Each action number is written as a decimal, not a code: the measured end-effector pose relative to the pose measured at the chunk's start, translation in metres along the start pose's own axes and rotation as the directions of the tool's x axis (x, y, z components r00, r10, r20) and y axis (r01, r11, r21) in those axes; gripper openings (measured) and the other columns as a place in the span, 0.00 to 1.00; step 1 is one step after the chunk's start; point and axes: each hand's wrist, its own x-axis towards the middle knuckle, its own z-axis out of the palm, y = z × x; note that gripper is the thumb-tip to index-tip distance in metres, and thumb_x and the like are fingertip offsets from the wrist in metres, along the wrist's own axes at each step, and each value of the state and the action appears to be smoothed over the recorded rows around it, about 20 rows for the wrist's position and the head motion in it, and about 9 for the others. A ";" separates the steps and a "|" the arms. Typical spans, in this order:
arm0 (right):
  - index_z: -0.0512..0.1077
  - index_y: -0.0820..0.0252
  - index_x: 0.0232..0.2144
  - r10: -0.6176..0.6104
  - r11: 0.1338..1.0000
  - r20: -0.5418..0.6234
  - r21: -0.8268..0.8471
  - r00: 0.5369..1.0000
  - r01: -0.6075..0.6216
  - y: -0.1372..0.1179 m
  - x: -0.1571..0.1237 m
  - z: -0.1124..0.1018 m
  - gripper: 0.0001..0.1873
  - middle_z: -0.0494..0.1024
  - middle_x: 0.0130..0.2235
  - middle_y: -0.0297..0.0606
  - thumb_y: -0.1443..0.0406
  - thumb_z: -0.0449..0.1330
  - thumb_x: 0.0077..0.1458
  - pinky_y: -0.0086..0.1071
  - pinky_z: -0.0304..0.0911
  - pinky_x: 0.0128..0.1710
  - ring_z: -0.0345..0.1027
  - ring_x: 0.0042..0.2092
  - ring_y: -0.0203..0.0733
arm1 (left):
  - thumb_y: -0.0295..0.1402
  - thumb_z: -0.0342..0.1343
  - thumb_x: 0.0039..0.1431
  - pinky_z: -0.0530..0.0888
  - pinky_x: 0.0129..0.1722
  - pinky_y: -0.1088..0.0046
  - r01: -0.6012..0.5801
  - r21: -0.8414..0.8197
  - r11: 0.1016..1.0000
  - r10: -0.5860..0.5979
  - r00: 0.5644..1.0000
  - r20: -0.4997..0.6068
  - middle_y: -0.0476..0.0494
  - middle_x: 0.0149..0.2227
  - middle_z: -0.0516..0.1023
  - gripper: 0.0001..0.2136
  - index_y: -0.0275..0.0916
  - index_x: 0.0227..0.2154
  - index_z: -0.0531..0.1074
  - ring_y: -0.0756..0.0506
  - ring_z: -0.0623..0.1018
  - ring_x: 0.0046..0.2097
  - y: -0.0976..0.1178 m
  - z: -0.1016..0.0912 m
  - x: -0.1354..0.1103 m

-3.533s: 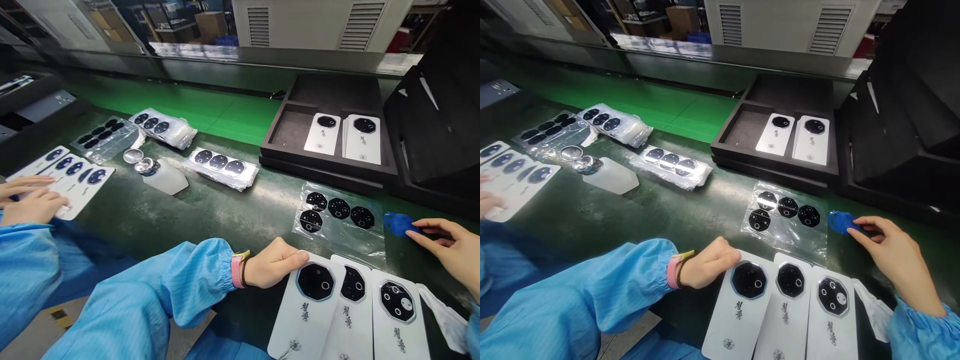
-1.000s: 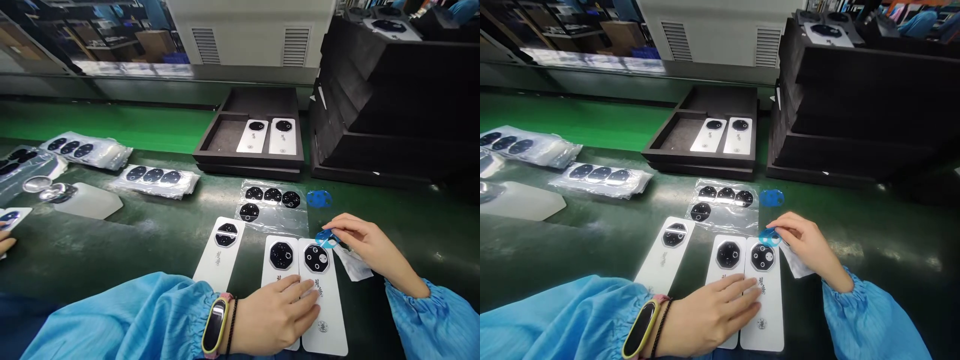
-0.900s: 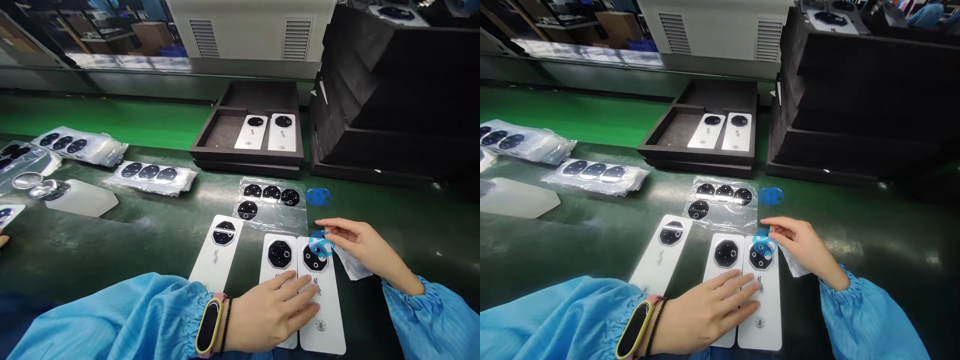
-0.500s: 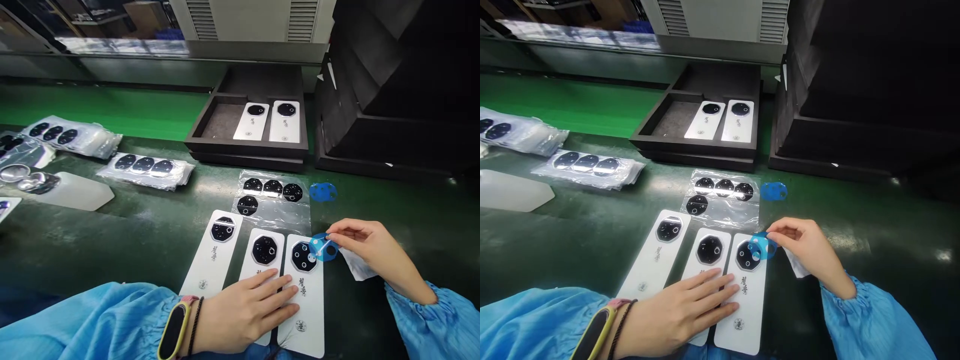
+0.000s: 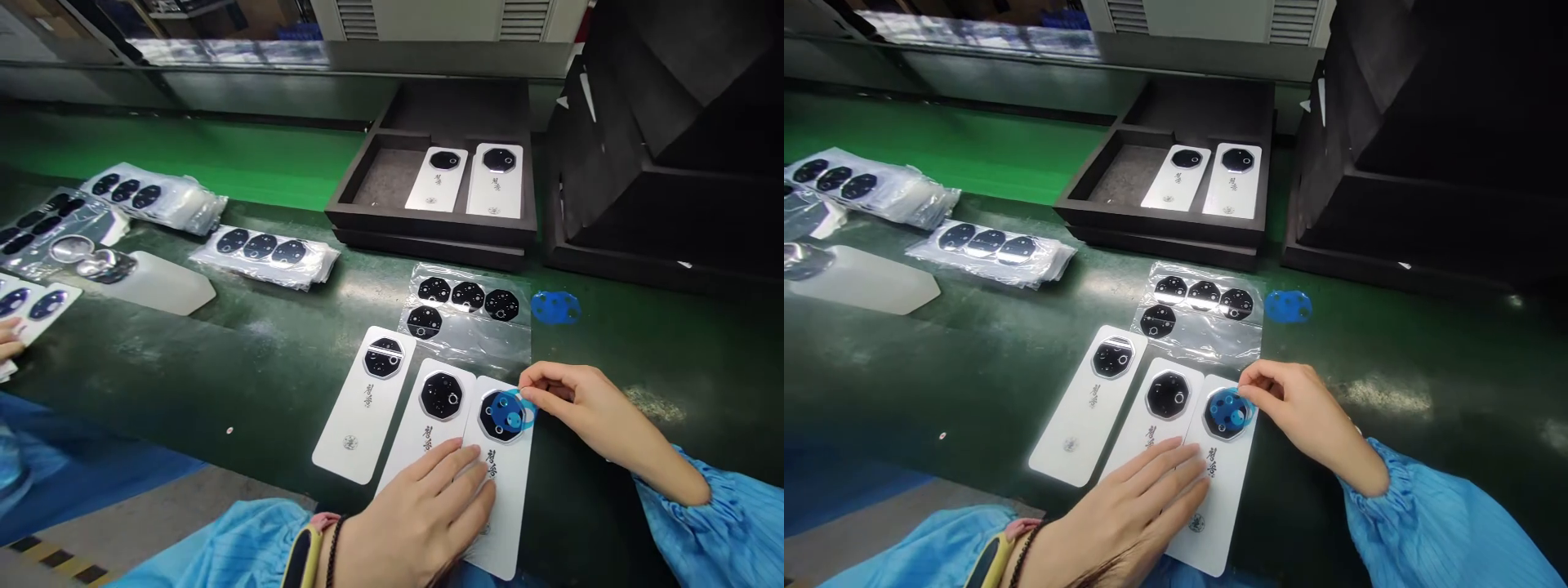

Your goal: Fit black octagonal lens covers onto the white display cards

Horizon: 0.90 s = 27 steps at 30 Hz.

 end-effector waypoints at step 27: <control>0.76 0.56 0.23 0.106 0.993 -0.110 0.066 0.988 -0.100 0.015 -0.014 0.012 0.20 0.76 0.23 0.38 0.46 0.59 0.45 0.31 0.65 0.20 0.68 0.23 0.41 | 0.20 0.40 0.61 0.75 0.46 0.65 0.236 0.020 0.971 -0.231 0.962 -0.145 0.35 0.42 0.76 0.16 0.26 0.47 0.68 0.43 0.75 0.43 0.013 0.017 0.017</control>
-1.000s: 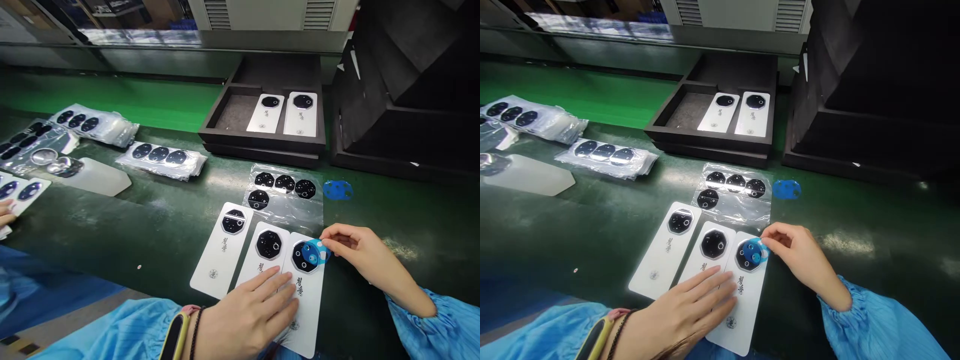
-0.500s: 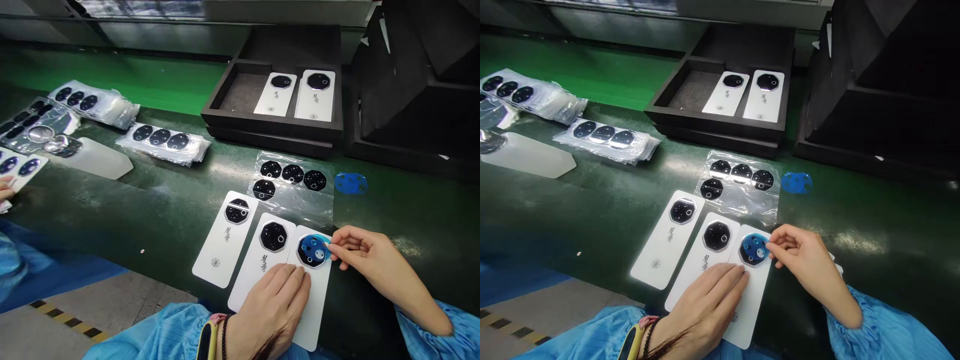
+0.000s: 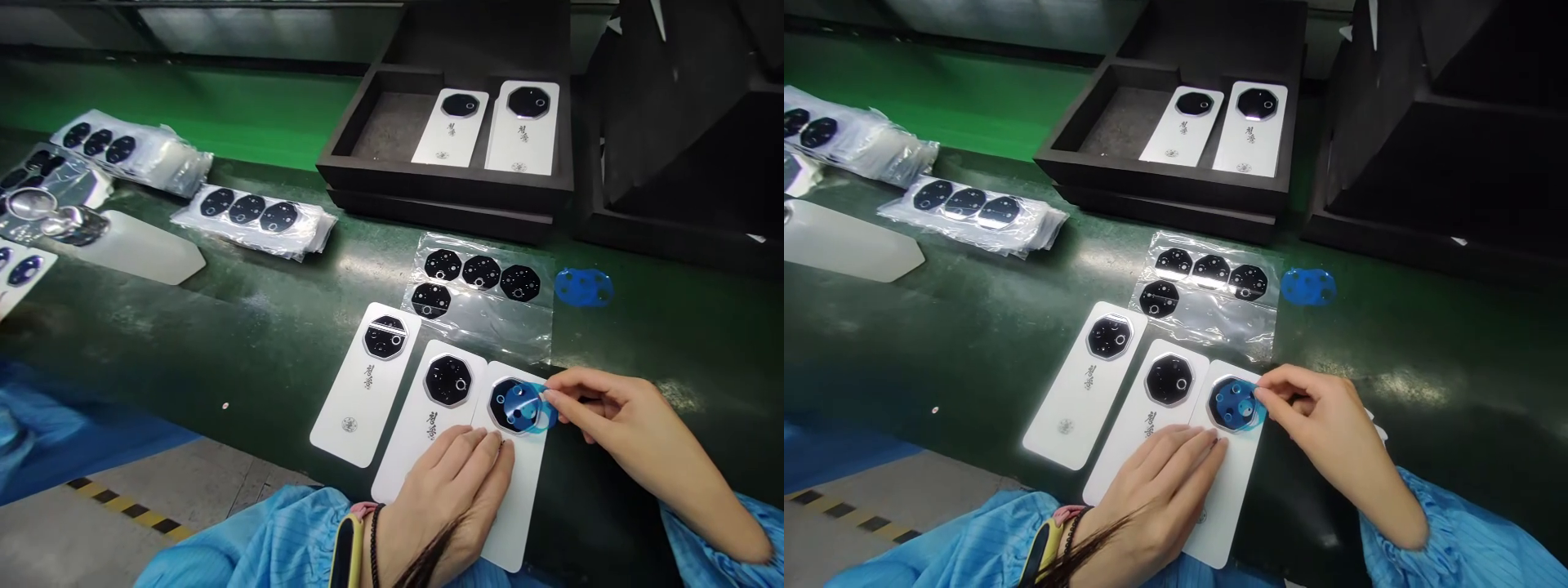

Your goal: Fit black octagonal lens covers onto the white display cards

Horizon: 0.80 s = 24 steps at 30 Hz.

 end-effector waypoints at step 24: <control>0.70 0.55 0.23 -0.203 0.975 0.030 -0.088 0.979 0.205 -0.004 0.014 -0.006 0.16 0.73 0.24 0.33 0.52 0.55 0.54 0.29 0.60 0.24 0.65 0.25 0.37 | 0.21 0.39 0.64 0.69 0.49 0.68 0.023 0.079 0.997 -0.024 1.000 0.015 0.39 0.45 0.74 0.16 0.26 0.49 0.68 0.44 0.73 0.44 0.002 0.001 0.001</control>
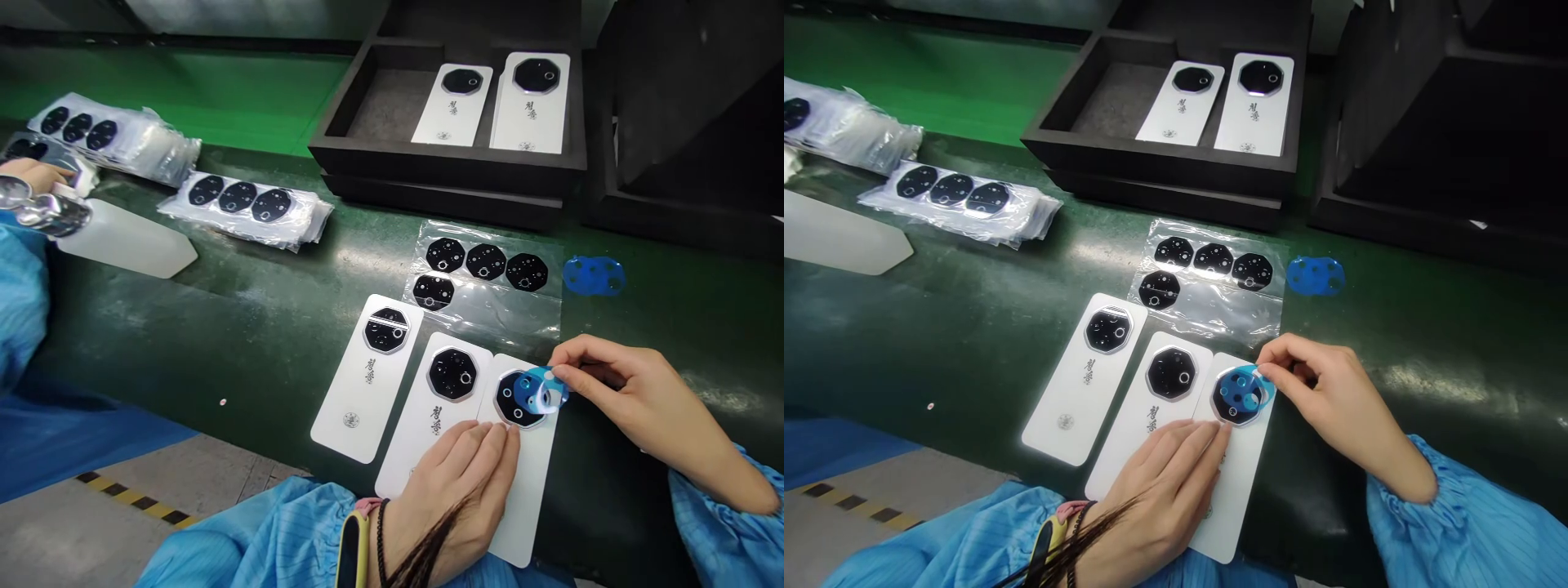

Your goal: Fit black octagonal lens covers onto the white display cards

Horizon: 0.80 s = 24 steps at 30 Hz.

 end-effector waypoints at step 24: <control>0.69 0.54 0.23 0.050 0.999 -0.238 0.000 0.970 -0.052 0.001 -0.004 -0.009 0.11 0.65 0.20 0.30 0.55 0.56 0.51 0.27 0.61 0.21 0.57 0.20 0.33 | 0.40 0.50 0.62 0.67 0.36 0.69 0.153 0.187 0.970 -0.173 0.981 0.092 0.41 0.40 0.71 0.22 0.34 0.55 0.65 0.45 0.69 0.35 0.018 0.007 0.019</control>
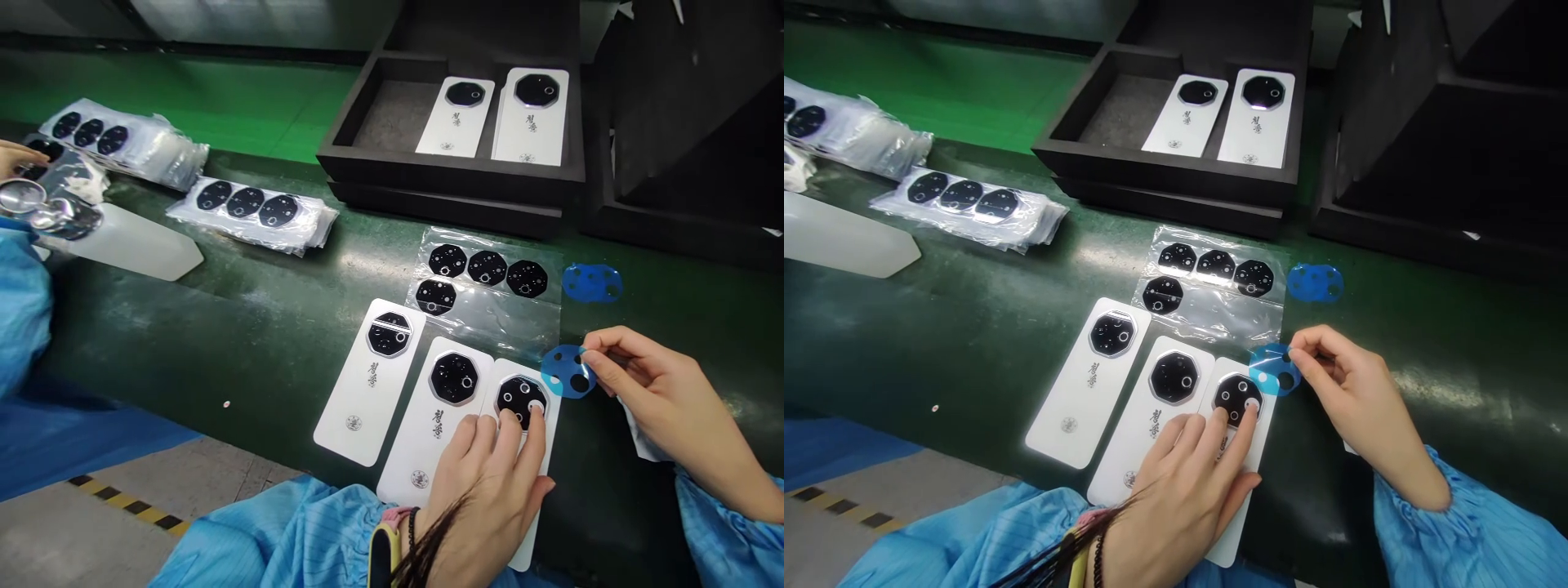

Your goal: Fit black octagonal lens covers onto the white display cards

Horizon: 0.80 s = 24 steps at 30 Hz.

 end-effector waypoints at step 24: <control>0.72 0.53 0.23 -0.017 1.000 0.062 0.011 0.998 0.017 -0.005 0.002 0.012 0.14 0.74 0.24 0.33 0.53 0.58 0.53 0.29 0.65 0.25 0.67 0.25 0.38 | 0.31 0.42 0.65 0.71 0.49 0.66 -0.065 -0.124 0.990 0.056 0.996 -0.076 0.38 0.45 0.75 0.16 0.29 0.48 0.69 0.42 0.75 0.44 -0.015 0.000 -0.024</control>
